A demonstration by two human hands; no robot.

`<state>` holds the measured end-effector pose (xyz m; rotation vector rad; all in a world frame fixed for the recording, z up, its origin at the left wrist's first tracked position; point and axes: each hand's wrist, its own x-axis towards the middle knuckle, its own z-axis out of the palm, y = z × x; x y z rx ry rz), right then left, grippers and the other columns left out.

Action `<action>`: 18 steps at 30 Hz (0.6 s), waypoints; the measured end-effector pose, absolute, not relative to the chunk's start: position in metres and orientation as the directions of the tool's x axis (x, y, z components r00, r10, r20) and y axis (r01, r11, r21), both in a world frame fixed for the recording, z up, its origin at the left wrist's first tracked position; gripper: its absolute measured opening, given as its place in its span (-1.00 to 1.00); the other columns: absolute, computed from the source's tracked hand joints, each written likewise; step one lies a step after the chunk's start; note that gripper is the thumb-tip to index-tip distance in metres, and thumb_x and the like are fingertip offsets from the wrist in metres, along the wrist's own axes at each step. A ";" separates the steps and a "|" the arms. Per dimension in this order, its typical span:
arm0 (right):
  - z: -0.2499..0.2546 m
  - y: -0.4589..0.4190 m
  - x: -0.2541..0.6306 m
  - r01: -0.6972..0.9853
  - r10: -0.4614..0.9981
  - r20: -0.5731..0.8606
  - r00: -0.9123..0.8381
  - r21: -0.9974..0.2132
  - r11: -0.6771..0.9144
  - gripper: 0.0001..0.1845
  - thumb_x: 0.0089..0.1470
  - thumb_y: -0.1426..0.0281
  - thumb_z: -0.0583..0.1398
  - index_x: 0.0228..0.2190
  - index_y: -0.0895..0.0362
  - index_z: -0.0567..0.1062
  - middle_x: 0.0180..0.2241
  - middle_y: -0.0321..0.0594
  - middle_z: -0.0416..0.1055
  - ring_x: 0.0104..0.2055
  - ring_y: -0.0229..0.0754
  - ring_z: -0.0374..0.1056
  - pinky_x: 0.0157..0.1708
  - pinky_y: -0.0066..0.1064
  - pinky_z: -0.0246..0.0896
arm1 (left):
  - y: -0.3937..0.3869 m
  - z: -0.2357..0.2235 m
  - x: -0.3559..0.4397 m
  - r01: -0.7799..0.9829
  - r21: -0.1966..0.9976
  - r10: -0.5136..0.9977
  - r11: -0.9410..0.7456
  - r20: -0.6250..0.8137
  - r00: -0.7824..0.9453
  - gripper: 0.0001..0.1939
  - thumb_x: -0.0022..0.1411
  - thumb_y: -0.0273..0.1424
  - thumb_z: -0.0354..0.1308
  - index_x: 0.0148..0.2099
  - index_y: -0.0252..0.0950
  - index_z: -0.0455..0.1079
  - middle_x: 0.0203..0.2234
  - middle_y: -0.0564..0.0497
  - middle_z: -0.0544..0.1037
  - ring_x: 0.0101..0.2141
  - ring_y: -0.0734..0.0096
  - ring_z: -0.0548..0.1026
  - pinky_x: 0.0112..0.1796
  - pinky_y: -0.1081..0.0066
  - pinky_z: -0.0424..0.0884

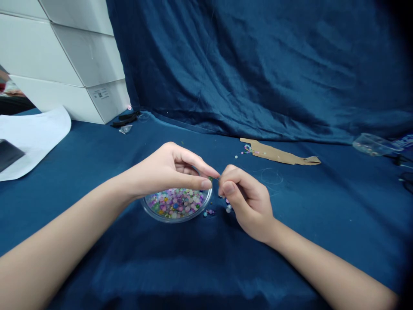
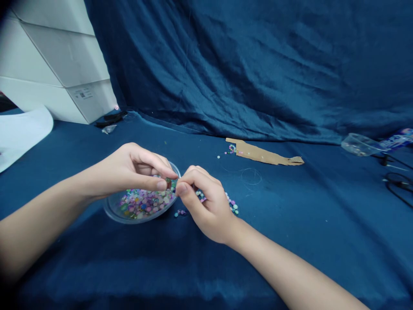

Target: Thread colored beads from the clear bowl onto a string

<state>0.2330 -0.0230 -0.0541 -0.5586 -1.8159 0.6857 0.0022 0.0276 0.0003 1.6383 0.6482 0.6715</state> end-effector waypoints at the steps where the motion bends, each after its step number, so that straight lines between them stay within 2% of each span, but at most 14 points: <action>1: -0.054 -0.023 0.233 0.052 0.662 0.675 -0.326 -0.687 0.725 -0.75 0.51 0.39 0.17 -0.30 0.06 0.46 -0.41 -0.35 0.32 -0.32 -0.23 0.26 -0.24 -0.29 0.18 | 0.028 0.000 0.002 0.049 0.987 0.732 -0.151 0.079 0.677 -0.79 0.17 -0.41 0.58 -0.13 -0.09 0.78 -0.27 0.03 0.79 -0.24 0.45 0.74 -0.21 0.66 0.65; 10: -0.053 -0.023 0.233 0.070 0.680 0.658 -0.324 -0.700 0.711 -0.74 0.51 0.38 0.16 -0.32 0.06 0.45 -0.40 -0.35 0.32 -0.31 -0.23 0.26 -0.22 -0.29 0.17 | 0.027 0.000 0.002 0.056 0.984 0.728 -0.168 0.086 0.680 -0.78 0.17 -0.40 0.58 -0.11 -0.09 0.78 -0.26 0.03 0.78 -0.24 0.46 0.72 -0.23 0.66 0.63; 15: -0.052 -0.022 0.233 0.130 0.725 0.606 -0.326 -0.731 0.670 -0.69 0.50 0.33 0.19 -0.37 0.06 0.45 -0.44 -0.36 0.30 -0.35 -0.21 0.21 -0.25 -0.28 0.13 | 0.028 0.002 0.004 0.038 0.961 0.709 -0.275 0.176 0.683 -0.84 0.21 -0.44 0.54 -0.15 -0.13 0.78 -0.19 0.02 0.76 -0.23 0.46 0.71 -0.18 0.61 0.64; 18: -0.052 -0.022 0.232 0.166 0.755 0.572 -0.321 -0.750 0.640 -0.67 0.49 0.31 0.19 -0.39 0.07 0.46 -0.47 -0.36 0.30 -0.36 -0.20 0.21 -0.27 -0.28 0.12 | 0.028 0.003 0.004 0.068 0.952 0.709 -0.299 0.174 0.683 -0.85 0.20 -0.42 0.55 -0.15 -0.15 0.78 -0.21 0.02 0.76 -0.22 0.45 0.71 -0.17 0.62 0.63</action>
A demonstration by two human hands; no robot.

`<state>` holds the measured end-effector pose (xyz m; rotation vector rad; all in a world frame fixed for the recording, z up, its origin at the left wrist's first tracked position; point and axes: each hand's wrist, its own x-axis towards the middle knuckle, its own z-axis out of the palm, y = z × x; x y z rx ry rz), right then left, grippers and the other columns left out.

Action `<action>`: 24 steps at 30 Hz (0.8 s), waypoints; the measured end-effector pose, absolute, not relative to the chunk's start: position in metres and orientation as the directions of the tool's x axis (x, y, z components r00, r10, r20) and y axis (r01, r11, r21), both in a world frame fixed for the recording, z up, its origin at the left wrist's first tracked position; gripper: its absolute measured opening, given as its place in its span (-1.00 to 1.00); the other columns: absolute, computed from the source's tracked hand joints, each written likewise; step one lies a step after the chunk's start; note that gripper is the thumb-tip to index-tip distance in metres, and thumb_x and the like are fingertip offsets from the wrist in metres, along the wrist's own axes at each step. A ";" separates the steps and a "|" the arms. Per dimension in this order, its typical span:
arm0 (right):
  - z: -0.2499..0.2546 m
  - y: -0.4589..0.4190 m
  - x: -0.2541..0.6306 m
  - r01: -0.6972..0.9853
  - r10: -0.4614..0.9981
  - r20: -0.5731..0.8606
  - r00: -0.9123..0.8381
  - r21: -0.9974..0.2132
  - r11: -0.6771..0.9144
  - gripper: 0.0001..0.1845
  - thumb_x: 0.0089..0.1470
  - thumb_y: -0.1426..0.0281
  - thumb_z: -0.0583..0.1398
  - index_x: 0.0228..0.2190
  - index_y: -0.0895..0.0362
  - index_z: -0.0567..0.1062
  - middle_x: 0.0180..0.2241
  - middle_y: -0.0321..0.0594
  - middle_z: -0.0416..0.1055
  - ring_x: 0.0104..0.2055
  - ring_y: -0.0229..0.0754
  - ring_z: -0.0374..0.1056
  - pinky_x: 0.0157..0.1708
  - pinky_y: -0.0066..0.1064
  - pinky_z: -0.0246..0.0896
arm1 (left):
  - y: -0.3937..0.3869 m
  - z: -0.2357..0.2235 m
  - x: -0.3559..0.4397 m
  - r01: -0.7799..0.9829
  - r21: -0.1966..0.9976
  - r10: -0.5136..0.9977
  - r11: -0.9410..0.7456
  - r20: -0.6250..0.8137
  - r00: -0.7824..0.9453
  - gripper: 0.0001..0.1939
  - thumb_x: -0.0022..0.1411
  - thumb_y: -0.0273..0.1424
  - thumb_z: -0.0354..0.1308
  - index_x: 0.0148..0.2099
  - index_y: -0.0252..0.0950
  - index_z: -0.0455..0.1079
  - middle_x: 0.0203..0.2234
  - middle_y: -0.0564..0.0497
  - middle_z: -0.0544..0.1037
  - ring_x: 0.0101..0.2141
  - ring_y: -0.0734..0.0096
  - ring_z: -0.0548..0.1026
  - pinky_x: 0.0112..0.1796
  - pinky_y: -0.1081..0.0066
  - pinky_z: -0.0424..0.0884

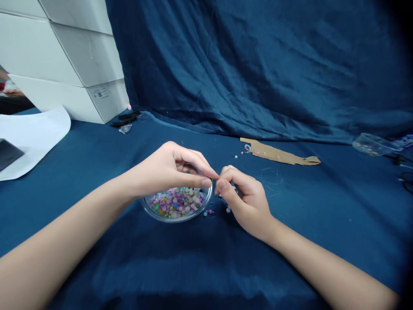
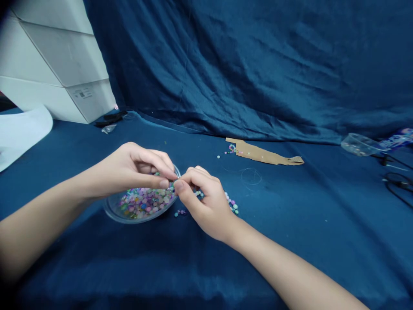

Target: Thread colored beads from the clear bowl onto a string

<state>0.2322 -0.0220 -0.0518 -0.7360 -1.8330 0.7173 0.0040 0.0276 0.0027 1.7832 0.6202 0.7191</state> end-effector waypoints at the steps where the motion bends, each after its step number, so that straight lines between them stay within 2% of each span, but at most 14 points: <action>1: -0.052 -0.022 0.232 0.171 0.760 0.566 -0.318 -0.755 0.633 -0.66 0.49 0.31 0.19 -0.40 0.07 0.46 -0.47 -0.36 0.29 -0.37 -0.20 0.20 -0.28 -0.28 0.12 | 0.028 0.003 0.004 0.077 0.954 0.716 -0.290 0.163 0.679 -0.84 0.19 -0.41 0.56 -0.15 -0.16 0.78 -0.22 0.01 0.77 -0.22 0.44 0.72 -0.17 0.62 0.63; 7: -0.052 -0.023 0.230 0.164 0.759 0.577 -0.302 -0.752 0.638 -0.65 0.49 0.28 0.19 -0.41 0.07 0.47 -0.48 -0.35 0.29 -0.38 -0.19 0.20 -0.29 -0.28 0.12 | 0.027 0.002 0.004 0.079 0.973 0.739 -0.218 0.111 0.665 -0.81 0.10 -0.36 0.62 -0.20 -0.20 0.77 -0.27 -0.01 0.78 -0.21 0.38 0.73 -0.16 0.56 0.66; 11: -0.053 -0.023 0.230 0.167 0.757 0.584 -0.294 -0.748 0.642 -0.65 0.49 0.28 0.18 -0.40 0.07 0.48 -0.47 -0.33 0.32 -0.38 -0.18 0.21 -0.29 -0.26 0.13 | 0.027 0.002 0.005 0.037 0.980 0.736 -0.196 0.122 0.666 -0.83 0.09 -0.42 0.62 -0.25 -0.26 0.73 -0.31 -0.03 0.77 -0.25 0.38 0.72 -0.18 0.53 0.68; 16: -0.054 -0.023 0.232 0.164 0.754 0.593 -0.281 -0.744 0.647 -0.68 0.50 0.29 0.19 -0.37 0.06 0.48 -0.46 -0.33 0.33 -0.37 -0.19 0.21 -0.28 -0.26 0.13 | 0.025 0.003 0.006 0.003 0.989 0.727 -0.146 0.105 0.679 -0.83 0.08 -0.50 0.61 -0.30 -0.30 0.69 -0.39 0.02 0.74 -0.32 0.45 0.71 -0.24 0.58 0.66; 24: -0.051 -0.023 0.231 0.162 0.717 0.633 -0.292 -0.706 0.690 -0.68 0.46 0.31 0.23 -0.41 0.07 0.46 -0.49 -0.32 0.36 -0.40 -0.19 0.24 -0.31 -0.27 0.17 | 0.026 0.005 0.005 0.000 0.994 0.746 -0.105 0.079 0.661 -0.79 0.03 -0.60 0.61 -0.32 -0.33 0.66 -0.41 0.04 0.74 -0.34 0.49 0.70 -0.25 0.63 0.65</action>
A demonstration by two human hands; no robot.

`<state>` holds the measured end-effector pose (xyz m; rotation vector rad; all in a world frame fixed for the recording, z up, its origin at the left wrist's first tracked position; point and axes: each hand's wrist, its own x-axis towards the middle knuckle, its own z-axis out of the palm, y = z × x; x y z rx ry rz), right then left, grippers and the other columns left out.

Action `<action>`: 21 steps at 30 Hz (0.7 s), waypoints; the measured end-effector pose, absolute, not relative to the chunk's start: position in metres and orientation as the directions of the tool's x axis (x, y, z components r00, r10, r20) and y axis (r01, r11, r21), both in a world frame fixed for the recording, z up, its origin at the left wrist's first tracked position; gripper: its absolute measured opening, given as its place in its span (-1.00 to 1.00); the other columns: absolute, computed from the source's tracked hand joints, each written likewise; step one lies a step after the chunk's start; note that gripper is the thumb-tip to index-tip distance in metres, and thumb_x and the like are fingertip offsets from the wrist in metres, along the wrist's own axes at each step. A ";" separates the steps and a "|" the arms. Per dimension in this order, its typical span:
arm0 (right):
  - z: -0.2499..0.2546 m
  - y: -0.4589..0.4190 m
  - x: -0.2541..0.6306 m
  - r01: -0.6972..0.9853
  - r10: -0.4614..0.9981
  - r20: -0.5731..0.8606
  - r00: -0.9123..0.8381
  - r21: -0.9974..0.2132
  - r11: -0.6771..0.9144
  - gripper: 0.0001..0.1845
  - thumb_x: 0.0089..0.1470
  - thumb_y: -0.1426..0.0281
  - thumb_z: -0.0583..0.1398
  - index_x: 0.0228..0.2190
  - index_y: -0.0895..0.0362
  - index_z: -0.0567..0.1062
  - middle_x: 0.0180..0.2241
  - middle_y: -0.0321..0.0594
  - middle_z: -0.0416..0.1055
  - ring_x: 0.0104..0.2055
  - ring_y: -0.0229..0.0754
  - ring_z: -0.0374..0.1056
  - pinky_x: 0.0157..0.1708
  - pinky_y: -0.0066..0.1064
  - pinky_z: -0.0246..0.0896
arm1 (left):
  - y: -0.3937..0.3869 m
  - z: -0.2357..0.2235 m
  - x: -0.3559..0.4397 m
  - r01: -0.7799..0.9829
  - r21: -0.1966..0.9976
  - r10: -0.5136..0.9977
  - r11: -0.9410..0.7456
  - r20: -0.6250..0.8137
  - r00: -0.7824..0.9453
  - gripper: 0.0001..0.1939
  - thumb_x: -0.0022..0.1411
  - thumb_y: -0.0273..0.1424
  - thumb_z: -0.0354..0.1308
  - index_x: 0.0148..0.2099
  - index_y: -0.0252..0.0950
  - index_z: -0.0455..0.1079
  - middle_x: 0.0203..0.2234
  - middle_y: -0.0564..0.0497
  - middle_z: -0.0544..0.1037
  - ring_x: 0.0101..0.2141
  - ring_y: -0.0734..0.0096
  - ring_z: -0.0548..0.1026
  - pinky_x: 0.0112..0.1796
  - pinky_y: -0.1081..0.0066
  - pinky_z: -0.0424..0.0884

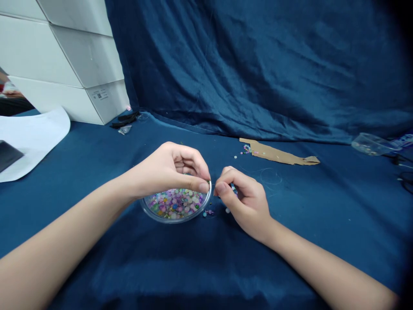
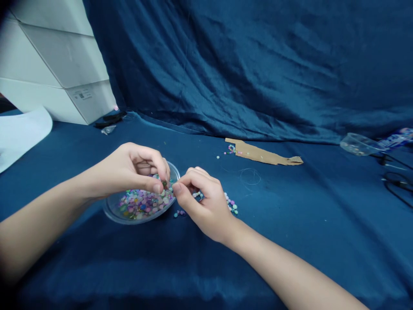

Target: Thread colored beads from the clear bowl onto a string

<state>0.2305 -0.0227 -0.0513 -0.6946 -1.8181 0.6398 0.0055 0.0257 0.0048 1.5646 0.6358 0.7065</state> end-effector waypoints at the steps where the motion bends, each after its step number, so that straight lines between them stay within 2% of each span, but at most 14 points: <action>1: -0.051 -0.023 0.230 0.166 0.716 0.633 -0.295 -0.704 0.691 -0.68 0.45 0.31 0.23 -0.41 0.06 0.47 -0.49 -0.32 0.36 -0.40 -0.19 0.25 -0.32 -0.27 0.18 | 0.026 0.005 0.006 -0.004 0.995 0.747 -0.099 0.077 0.661 -0.77 0.02 -0.61 0.61 -0.31 -0.33 0.66 -0.40 0.05 0.74 -0.34 0.50 0.70 -0.24 0.63 0.65; 5: -0.051 -0.022 0.230 0.164 0.700 0.643 -0.312 -0.689 0.706 -0.71 0.43 0.35 0.25 -0.40 0.07 0.49 -0.51 -0.34 0.37 -0.41 -0.20 0.26 -0.34 -0.29 0.17 | 0.025 0.004 0.007 -0.015 0.996 0.735 -0.086 0.074 0.674 -0.78 0.03 -0.60 0.60 -0.31 -0.32 0.65 -0.39 0.06 0.74 -0.33 0.51 0.70 -0.24 0.63 0.64; 11: -0.053 -0.022 0.228 0.173 0.684 0.638 -0.355 -0.674 0.718 -0.71 0.44 0.34 0.25 -0.39 0.07 0.51 -0.51 -0.35 0.38 -0.42 -0.21 0.25 -0.33 -0.29 0.15 | 0.024 0.004 0.007 0.040 0.982 0.725 -0.183 0.107 0.680 -0.80 0.05 -0.51 0.62 -0.30 -0.30 0.68 -0.38 0.05 0.75 -0.31 0.48 0.70 -0.22 0.62 0.63; 17: -0.055 -0.020 0.228 0.220 0.758 0.580 -0.298 -0.732 0.645 -0.69 0.46 0.29 0.24 -0.38 0.07 0.51 -0.49 -0.36 0.32 -0.39 -0.22 0.24 -0.33 -0.32 0.13 | 0.025 0.003 0.006 0.113 0.962 0.784 -0.247 0.130 0.607 -0.79 0.04 -0.37 0.64 -0.25 -0.26 0.77 -0.34 -0.07 0.78 -0.27 0.29 0.74 -0.23 0.51 0.66; 21: -0.056 -0.019 0.229 0.223 0.810 0.533 -0.246 -0.782 0.582 -0.66 0.48 0.23 0.21 -0.37 0.08 0.52 -0.46 -0.34 0.34 -0.40 -0.22 0.23 -0.33 -0.33 0.14 | 0.025 0.005 0.007 0.114 0.931 0.786 -0.348 0.223 0.577 -0.86 0.17 -0.35 0.57 -0.18 -0.19 0.78 -0.25 -0.03 0.80 -0.23 0.33 0.74 -0.19 0.53 0.65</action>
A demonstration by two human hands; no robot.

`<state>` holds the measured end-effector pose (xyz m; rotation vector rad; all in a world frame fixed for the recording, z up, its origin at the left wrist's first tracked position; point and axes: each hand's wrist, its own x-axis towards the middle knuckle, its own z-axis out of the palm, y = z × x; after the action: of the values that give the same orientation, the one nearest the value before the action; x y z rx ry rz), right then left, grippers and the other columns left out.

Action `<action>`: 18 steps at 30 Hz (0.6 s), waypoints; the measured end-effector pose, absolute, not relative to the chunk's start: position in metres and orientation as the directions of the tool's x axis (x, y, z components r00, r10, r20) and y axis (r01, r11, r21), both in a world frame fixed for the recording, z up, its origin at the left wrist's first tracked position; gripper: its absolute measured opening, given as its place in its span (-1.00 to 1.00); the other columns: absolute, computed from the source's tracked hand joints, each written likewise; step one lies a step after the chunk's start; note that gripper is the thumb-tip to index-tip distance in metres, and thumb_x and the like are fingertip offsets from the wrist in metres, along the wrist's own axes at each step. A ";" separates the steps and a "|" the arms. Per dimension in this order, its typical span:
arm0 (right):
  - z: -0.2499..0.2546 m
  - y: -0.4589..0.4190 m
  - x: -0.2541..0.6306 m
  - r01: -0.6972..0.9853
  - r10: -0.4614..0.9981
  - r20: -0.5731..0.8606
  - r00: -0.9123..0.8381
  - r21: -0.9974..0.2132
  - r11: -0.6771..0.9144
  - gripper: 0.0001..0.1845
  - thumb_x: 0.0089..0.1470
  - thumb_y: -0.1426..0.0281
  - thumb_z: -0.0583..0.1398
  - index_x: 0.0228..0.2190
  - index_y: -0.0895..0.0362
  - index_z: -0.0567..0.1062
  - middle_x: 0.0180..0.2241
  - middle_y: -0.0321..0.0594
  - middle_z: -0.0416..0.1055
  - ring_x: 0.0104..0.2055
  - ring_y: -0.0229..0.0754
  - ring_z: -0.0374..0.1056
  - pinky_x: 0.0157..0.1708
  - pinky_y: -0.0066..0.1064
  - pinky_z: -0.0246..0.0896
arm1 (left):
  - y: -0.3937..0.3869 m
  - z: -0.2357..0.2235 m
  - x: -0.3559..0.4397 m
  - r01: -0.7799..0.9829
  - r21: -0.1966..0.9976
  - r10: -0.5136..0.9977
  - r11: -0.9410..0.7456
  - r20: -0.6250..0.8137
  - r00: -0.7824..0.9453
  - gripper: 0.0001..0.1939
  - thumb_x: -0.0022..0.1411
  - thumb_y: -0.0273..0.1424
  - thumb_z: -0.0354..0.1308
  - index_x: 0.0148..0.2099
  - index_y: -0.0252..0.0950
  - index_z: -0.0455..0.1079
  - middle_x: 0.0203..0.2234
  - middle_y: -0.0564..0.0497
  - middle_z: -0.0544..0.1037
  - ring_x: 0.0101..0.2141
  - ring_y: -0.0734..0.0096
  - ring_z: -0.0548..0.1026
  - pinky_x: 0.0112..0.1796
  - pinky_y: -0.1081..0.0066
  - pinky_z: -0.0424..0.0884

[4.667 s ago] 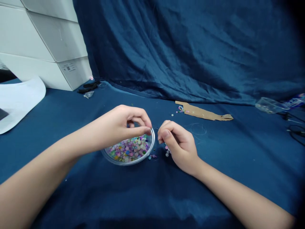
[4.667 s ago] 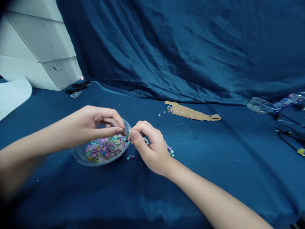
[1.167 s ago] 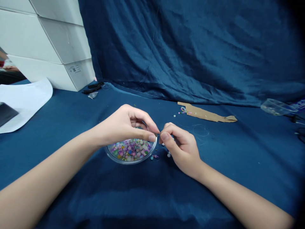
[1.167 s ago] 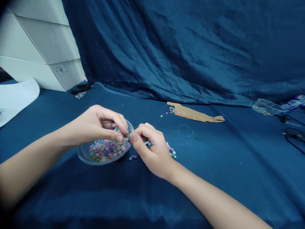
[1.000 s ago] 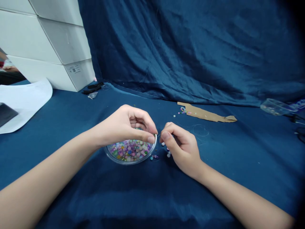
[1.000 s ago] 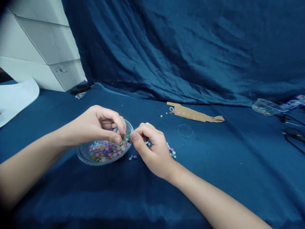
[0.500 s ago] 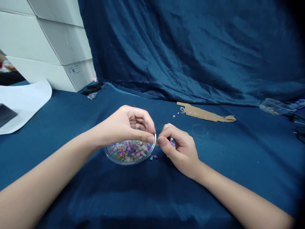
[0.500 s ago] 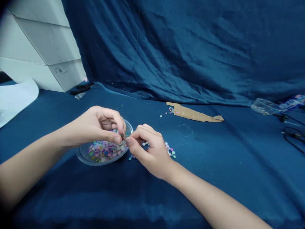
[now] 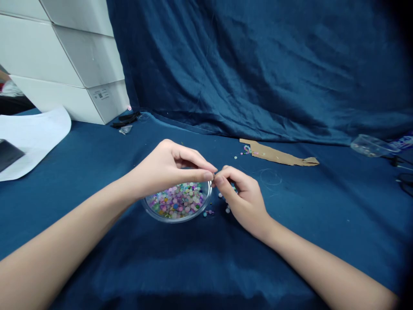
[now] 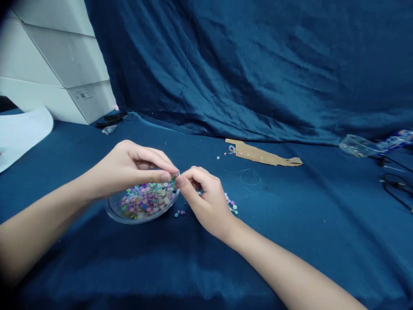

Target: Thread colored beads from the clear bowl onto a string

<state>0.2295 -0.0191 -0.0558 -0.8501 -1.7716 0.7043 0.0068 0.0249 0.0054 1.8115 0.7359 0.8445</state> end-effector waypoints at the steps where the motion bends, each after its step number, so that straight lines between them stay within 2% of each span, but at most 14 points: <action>1: -0.056 -0.019 0.230 0.213 0.819 0.525 -0.233 -0.794 0.570 -0.66 0.49 0.21 0.20 -0.36 0.07 0.53 -0.45 -0.33 0.36 -0.40 -0.22 0.23 -0.34 -0.33 0.15 | 0.024 0.007 0.007 0.118 0.905 0.775 -0.410 0.277 0.569 -0.88 0.21 -0.36 0.54 -0.17 -0.18 0.78 -0.23 -0.01 0.80 -0.22 0.35 0.74 -0.18 0.53 0.65; 4: -0.057 -0.019 0.230 0.145 0.838 0.502 -0.215 -0.832 0.536 -0.68 0.51 0.15 0.16 -0.24 0.05 0.56 -0.42 -0.32 0.39 -0.40 -0.20 0.26 -0.34 -0.34 0.20 | 0.021 0.011 0.007 0.135 0.792 0.706 -0.595 0.434 0.560 -0.89 0.26 -0.41 0.51 -0.14 -0.14 0.78 -0.23 0.02 0.79 -0.19 0.39 0.72 -0.12 0.51 0.63; 7: -0.056 -0.019 0.231 0.085 0.840 0.470 -0.273 -0.858 0.507 -0.70 0.51 0.11 0.15 -0.12 0.02 0.57 -0.41 -0.32 0.39 -0.41 -0.20 0.26 -0.38 -0.35 0.21 | 0.016 0.014 0.007 0.112 0.714 0.651 -0.691 0.548 0.525 -0.88 0.27 -0.42 0.51 -0.14 -0.11 0.78 -0.26 0.04 0.79 -0.21 0.39 0.71 -0.13 0.48 0.62; 10: -0.052 -0.020 0.232 0.100 0.785 0.494 -0.373 -0.820 0.564 -0.71 0.51 0.17 0.17 -0.21 0.03 0.59 -0.37 -0.29 0.46 -0.36 -0.18 0.32 -0.30 -0.32 0.28 | 0.011 0.015 0.008 0.097 0.686 0.638 -0.721 0.603 0.478 -0.85 0.23 -0.44 0.53 -0.16 -0.07 0.78 -0.27 0.07 0.79 -0.21 0.35 0.71 -0.15 0.43 0.62; 12: -0.050 -0.020 0.232 0.109 0.733 0.555 -0.393 -0.764 0.636 -0.69 0.52 0.23 0.17 -0.27 0.03 0.61 -0.30 -0.24 0.49 -0.23 -0.13 0.39 -0.14 -0.26 0.33 | 0.009 0.015 0.008 0.105 0.684 0.646 -0.722 0.612 0.456 -0.84 0.23 -0.46 0.52 -0.17 -0.06 0.78 -0.26 0.07 0.79 -0.20 0.33 0.71 -0.13 0.41 0.61; 15: -0.050 -0.019 0.232 0.098 0.715 0.630 -0.303 -0.726 0.681 -0.68 0.52 0.25 0.16 -0.28 0.03 0.61 -0.21 -0.18 0.46 -0.06 -0.08 0.41 0.01 -0.20 0.34 | 0.011 0.017 0.005 0.134 0.681 0.656 -0.719 0.602 0.455 -0.88 0.26 -0.43 0.51 -0.16 -0.10 0.78 -0.25 0.06 0.78 -0.20 0.35 0.70 -0.12 0.44 0.59; 18: -0.053 -0.016 0.232 0.010 0.757 0.628 -0.178 -0.768 0.640 -0.63 0.53 0.21 0.15 -0.32 0.03 0.59 -0.28 -0.20 0.49 -0.15 -0.08 0.43 -0.04 -0.19 0.34 | 0.017 0.020 -0.002 0.231 0.677 0.660 -0.698 0.484 0.574 -0.89 0.32 -0.37 0.46 -0.11 -0.15 0.77 -0.21 0.04 0.79 -0.19 0.37 0.71 -0.13 0.49 0.56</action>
<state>0.2322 -0.0156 -0.0530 -0.6440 -1.6287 0.7550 -0.0022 0.0173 0.0196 2.2492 0.7096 1.0107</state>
